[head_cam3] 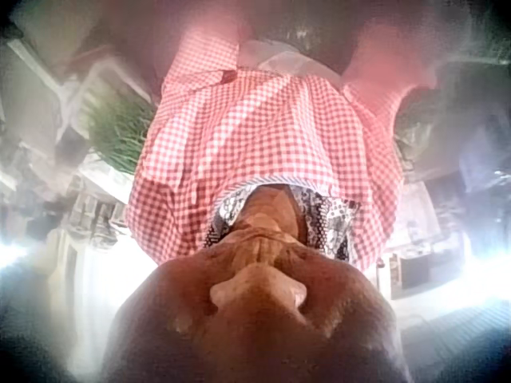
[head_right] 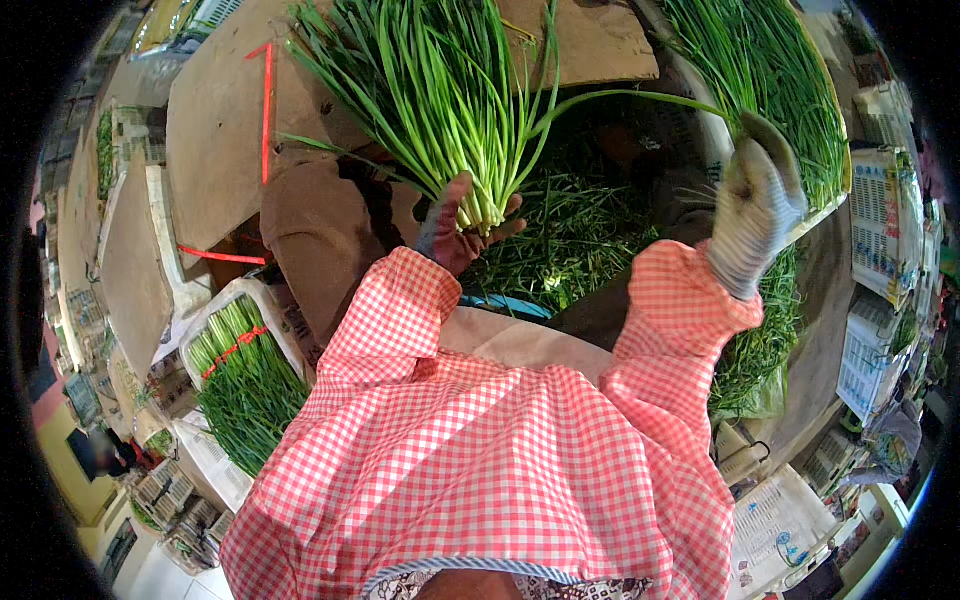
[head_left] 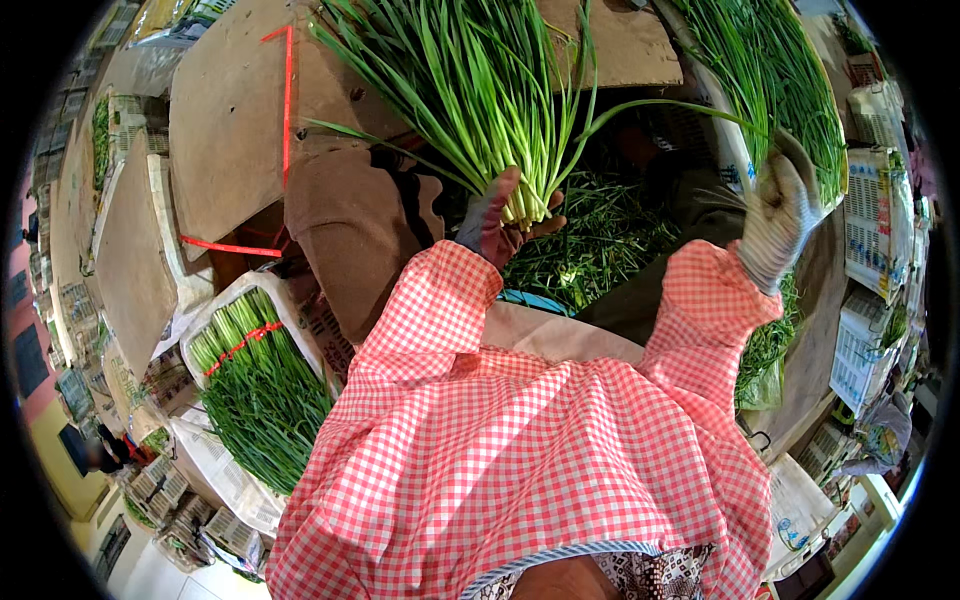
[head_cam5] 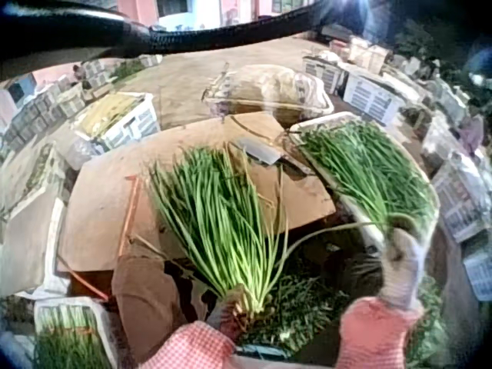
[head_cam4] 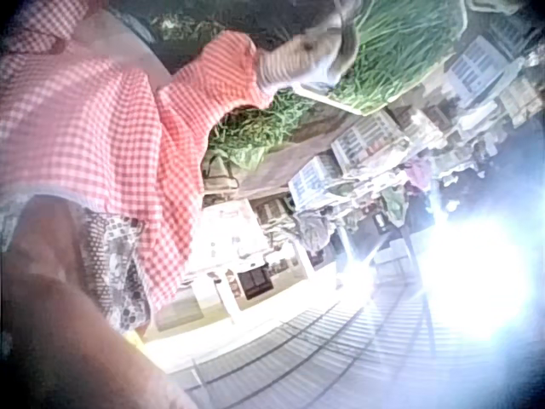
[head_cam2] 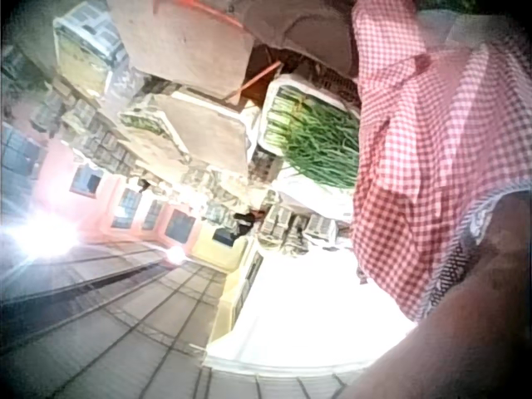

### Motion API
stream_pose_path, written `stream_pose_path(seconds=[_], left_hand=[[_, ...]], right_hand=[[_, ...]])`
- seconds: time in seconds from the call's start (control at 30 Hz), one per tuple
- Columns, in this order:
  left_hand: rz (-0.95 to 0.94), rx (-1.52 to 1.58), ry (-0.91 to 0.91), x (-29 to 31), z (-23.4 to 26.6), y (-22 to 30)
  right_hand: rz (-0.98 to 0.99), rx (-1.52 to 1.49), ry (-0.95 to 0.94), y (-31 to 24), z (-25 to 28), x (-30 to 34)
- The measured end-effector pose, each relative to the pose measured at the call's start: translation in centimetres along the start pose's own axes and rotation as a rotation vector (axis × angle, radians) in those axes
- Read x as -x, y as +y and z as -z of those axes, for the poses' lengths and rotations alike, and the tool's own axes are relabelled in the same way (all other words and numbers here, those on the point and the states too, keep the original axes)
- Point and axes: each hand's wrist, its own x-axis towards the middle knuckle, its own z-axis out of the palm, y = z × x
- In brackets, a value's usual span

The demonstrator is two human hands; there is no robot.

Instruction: The person bundles bunches of leeks together, secures them with red tape, and uses a large knife to trim the ends before placing the finished bundles into a plastic crate.

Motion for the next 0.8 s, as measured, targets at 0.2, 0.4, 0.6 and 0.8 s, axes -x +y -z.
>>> stream_pose_path(seconds=[0.2,0.4,0.6,0.8], left_hand=[[0.003,-0.127,0.202,0.1,-0.3,-0.4],[0.029,-0.093,0.019,0.6,0.2,-0.4],[0.039,0.199,-0.199,1.1,3.1,-1.0],[0.124,0.098,-0.027,1.9,-1.3,1.4]], right_hand=[[-0.201,0.911,-0.303,5.9,3.1,3.0],[-0.25,0.663,-0.534,9.2,-6.9,8.0],[-0.088,0.589,-0.666,9.5,-9.8,8.4],[-0.388,0.589,-0.609,9.7,-8.9,7.9]])
